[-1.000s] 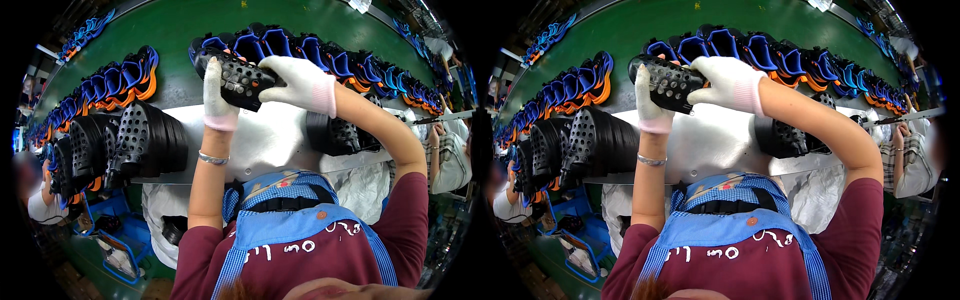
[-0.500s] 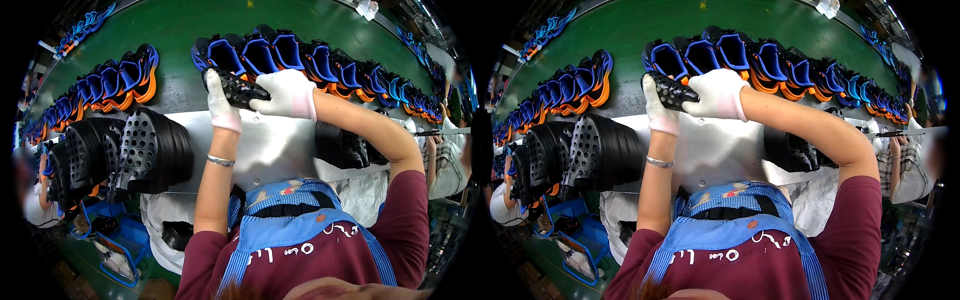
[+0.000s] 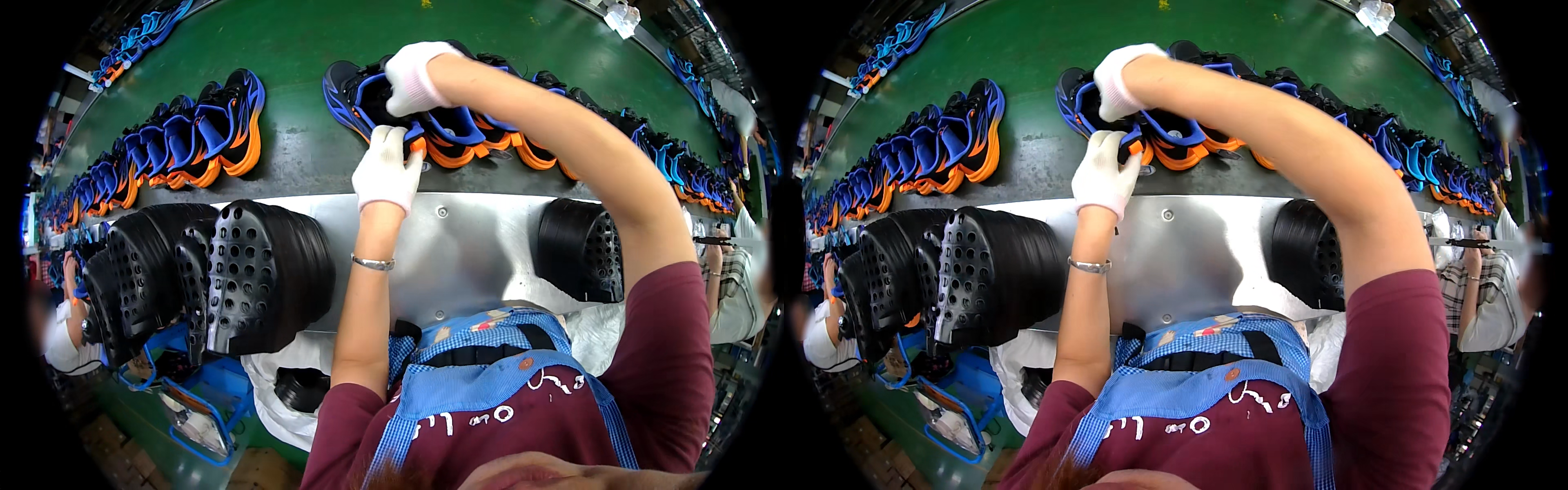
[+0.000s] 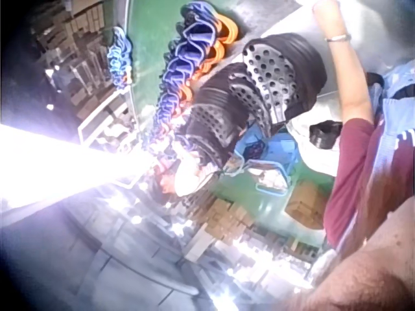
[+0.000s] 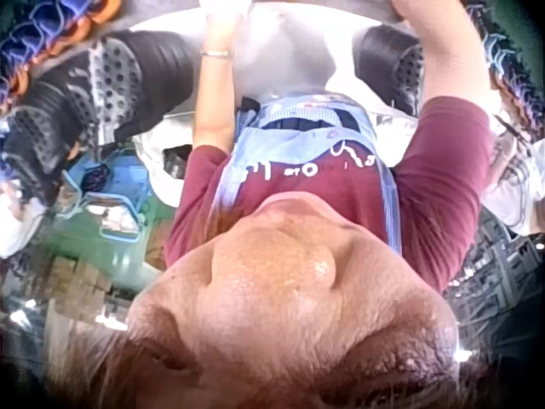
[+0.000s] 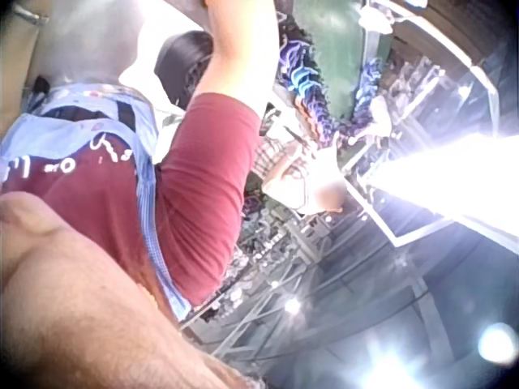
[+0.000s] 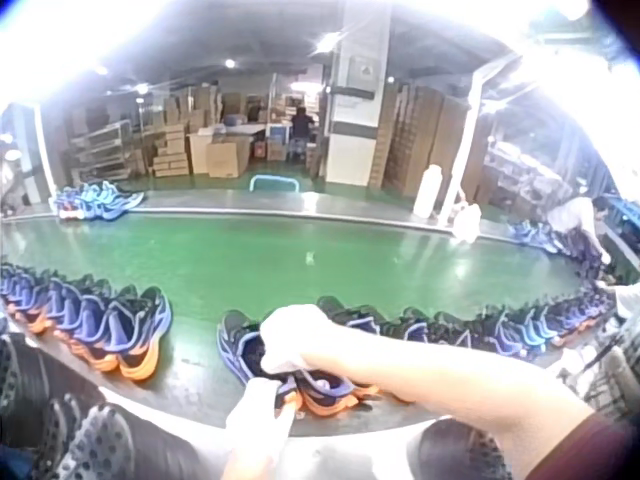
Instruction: The person inserts black plastic shoe lasts into blue and orange athletic shoes on a factory assembly line. They handle the shoes and lasts one at a time, placing the lasts inside the shoes and arranging them in a row.
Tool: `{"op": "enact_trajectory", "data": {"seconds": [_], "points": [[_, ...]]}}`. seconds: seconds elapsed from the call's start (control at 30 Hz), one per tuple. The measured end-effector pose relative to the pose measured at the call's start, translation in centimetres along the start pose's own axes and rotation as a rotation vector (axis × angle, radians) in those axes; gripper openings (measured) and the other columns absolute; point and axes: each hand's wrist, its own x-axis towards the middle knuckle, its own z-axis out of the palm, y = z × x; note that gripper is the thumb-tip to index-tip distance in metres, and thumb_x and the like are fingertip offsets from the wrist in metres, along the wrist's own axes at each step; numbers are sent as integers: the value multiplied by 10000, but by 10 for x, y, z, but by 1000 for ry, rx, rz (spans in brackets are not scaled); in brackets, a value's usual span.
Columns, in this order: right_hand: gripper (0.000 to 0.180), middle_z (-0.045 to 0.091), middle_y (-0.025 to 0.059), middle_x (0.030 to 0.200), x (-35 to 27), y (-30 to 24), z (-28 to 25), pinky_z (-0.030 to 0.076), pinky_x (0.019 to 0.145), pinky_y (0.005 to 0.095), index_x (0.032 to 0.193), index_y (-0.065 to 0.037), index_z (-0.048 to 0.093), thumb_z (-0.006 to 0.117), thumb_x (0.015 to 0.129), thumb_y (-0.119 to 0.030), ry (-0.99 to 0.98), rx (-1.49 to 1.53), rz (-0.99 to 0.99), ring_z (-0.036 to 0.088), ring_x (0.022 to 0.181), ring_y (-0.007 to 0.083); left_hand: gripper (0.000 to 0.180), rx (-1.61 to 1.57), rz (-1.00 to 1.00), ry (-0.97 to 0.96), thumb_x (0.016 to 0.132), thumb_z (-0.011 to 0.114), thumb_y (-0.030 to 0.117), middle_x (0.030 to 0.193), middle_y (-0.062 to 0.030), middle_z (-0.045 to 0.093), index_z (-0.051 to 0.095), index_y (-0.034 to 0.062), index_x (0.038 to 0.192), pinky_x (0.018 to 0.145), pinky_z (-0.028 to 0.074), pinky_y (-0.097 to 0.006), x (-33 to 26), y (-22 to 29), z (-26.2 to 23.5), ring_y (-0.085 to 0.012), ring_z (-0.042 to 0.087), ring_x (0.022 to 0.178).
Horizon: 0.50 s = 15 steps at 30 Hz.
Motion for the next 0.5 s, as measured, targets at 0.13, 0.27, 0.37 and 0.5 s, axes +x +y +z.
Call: {"op": "enact_trajectory", "data": {"seconds": [0.13,0.27,0.37,0.5], "points": [[308,699,155,1054,38,-31,30,546,820,389,1039,-68,723,630,794,-228,53,77,74,679,968,306,406,308,-13,-287,823,644,419,1001,-155,688,680,75,1036,799,521,-399,37,-13,4,-333,666,870],[267,692,121,1127,52,-33,48,552,818,386,1054,-66,717,660,798,-117,40,282,113,679,1006,296,457,356,-169,-556,853,619,448,1079,-157,685,658,89,1134,843,509,-355,54,-5,0,-299,651,979],[260,688,156,1104,61,-33,57,553,826,388,1059,-58,712,631,816,-101,85,322,105,679,985,320,455,345,-55,-481,856,614,464,1135,-148,675,677,112,1136,878,523,-359,54,-13,7,-292,648,1040],[275,694,142,1111,74,-29,69,552,838,392,1040,-93,729,695,770,-133,125,302,87,677,1014,312,456,274,-155,-611,860,579,448,1183,-131,661,657,122,1169,912,502,-352,61,-7,3,-281,626,1095]]}}
